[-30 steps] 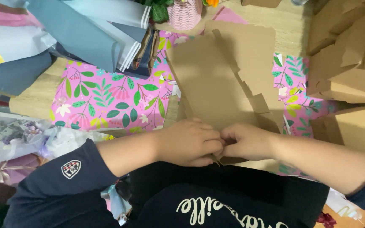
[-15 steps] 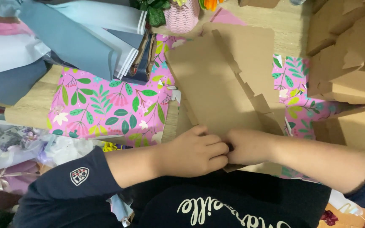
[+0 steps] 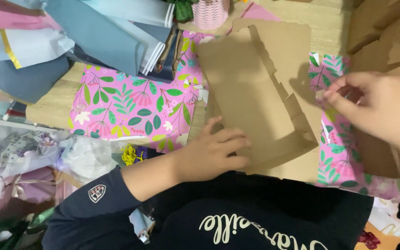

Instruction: Assembling a small cardboard box by folding along pre-scored lines and tucking in tabs at a design station.

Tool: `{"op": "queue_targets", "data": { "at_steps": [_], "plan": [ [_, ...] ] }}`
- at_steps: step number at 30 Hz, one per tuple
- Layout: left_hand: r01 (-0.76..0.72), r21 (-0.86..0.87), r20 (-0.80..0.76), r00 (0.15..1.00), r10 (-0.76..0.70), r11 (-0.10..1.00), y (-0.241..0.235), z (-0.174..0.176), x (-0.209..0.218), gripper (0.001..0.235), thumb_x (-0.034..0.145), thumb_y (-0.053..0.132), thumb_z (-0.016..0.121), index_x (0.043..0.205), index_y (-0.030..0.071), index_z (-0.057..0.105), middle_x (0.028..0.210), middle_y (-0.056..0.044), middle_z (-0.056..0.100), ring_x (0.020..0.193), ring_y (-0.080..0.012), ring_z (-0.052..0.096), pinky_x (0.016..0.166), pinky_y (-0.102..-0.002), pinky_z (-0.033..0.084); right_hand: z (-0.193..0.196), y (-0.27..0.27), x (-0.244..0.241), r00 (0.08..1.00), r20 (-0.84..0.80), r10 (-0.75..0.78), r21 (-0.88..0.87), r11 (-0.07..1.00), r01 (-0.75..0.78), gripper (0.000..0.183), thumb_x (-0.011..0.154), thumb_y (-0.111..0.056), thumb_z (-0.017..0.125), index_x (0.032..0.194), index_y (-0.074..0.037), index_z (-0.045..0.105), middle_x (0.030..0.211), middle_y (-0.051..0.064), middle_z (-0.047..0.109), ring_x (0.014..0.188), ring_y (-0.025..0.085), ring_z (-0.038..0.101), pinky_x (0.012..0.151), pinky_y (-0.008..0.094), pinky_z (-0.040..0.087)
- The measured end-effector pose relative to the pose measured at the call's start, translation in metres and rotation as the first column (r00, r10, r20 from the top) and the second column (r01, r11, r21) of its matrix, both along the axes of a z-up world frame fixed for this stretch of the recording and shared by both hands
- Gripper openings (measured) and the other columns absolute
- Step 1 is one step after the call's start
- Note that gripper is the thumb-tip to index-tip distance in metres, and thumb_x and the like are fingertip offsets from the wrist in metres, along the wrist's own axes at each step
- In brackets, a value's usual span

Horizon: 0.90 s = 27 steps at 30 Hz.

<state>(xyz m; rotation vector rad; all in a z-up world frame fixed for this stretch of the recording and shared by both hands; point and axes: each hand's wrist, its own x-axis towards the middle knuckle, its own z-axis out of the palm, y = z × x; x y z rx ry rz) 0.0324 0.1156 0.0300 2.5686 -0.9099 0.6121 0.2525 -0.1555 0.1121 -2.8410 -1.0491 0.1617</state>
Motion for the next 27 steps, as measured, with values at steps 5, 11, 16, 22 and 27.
{"op": "queue_targets", "data": {
  "at_steps": [5, 11, 16, 22, 27],
  "plan": [
    [-0.085, -0.07, 0.022, 0.996, 0.087, 0.994, 0.002, 0.008, -0.02, 0.018, 0.093, 0.009, 0.072, 0.093, 0.027, 0.067, 0.125, -0.002, 0.065, 0.122, -0.027, 0.059, 0.104, -0.056, 0.035, 0.004, 0.022, -0.022, 0.903, -0.343, -0.258, -0.143, 0.965, 0.221, 0.034, 0.099, -0.049, 0.058, 0.11, -0.025, 0.08, 0.088, 0.001, 0.081, 0.083, 0.021, 0.071, 0.082, 0.037, 0.049],
    [-0.253, -0.079, -0.065, 0.966, 0.248, 0.964, 0.007, 0.009, -0.043, 0.034, 0.077, 0.011, 0.076, 0.108, 0.023, 0.068, 0.145, -0.014, 0.052, 0.132, -0.0394, 0.051, 0.089, -0.055, 0.043, -0.025, 0.022, -0.059, 0.819, -0.515, -0.253, 0.001, 0.955, 0.296, 0.023, 0.096, -0.03, 0.067, 0.096, -0.014, 0.082, 0.076, 0.003, 0.077, 0.073, 0.015, 0.068, 0.081, 0.029, 0.047],
    [-0.377, -0.548, -0.25, 0.926, 0.284, 0.746, 0.003, 0.007, -0.066, 0.021, 0.096, 0.011, 0.068, 0.116, 0.015, 0.068, 0.14, -0.013, 0.051, 0.122, -0.0323, 0.061, 0.105, -0.047, 0.048, -0.066, -0.019, -0.08, 0.862, -0.463, -0.207, 0.335, 0.859, 0.386, 0.025, 0.098, -0.016, 0.06, 0.073, -0.012, 0.059, 0.067, -0.007, 0.043, 0.067, 0.007, 0.04, 0.068, 0.025, 0.034],
    [-0.769, -0.525, -0.806, 0.587, 0.078, 0.364, -0.001, 0.004, -0.065, 0.031, 0.095, 0.021, 0.065, 0.124, 0.015, 0.055, 0.126, -0.005, 0.063, 0.1, -0.0166, 0.07, 0.084, -0.029, 0.057, -0.08, -0.034, -0.116, 0.809, -0.482, -0.336, 0.492, 0.66, 0.567, 0.015, 0.101, -0.014, 0.056, 0.097, -0.018, 0.069, 0.084, -0.013, 0.053, 0.079, 0.002, 0.045, 0.071, 0.022, 0.038],
    [-0.745, -0.485, -0.818, 0.572, 0.064, 0.457, -0.024, 0.006, -0.059, 0.045, 0.092, 0.033, 0.065, 0.13, 0.012, 0.053, 0.132, -0.005, 0.061, 0.092, -0.016, 0.072, 0.082, -0.029, 0.056, -0.076, -0.024, -0.137, 0.758, -0.579, -0.3, 0.513, 0.588, 0.625, 0.012, 0.099, -0.013, 0.056, 0.094, -0.018, 0.066, 0.075, -0.011, 0.052, 0.068, 0.001, 0.044, 0.058, 0.022, 0.036]
  ]
}}
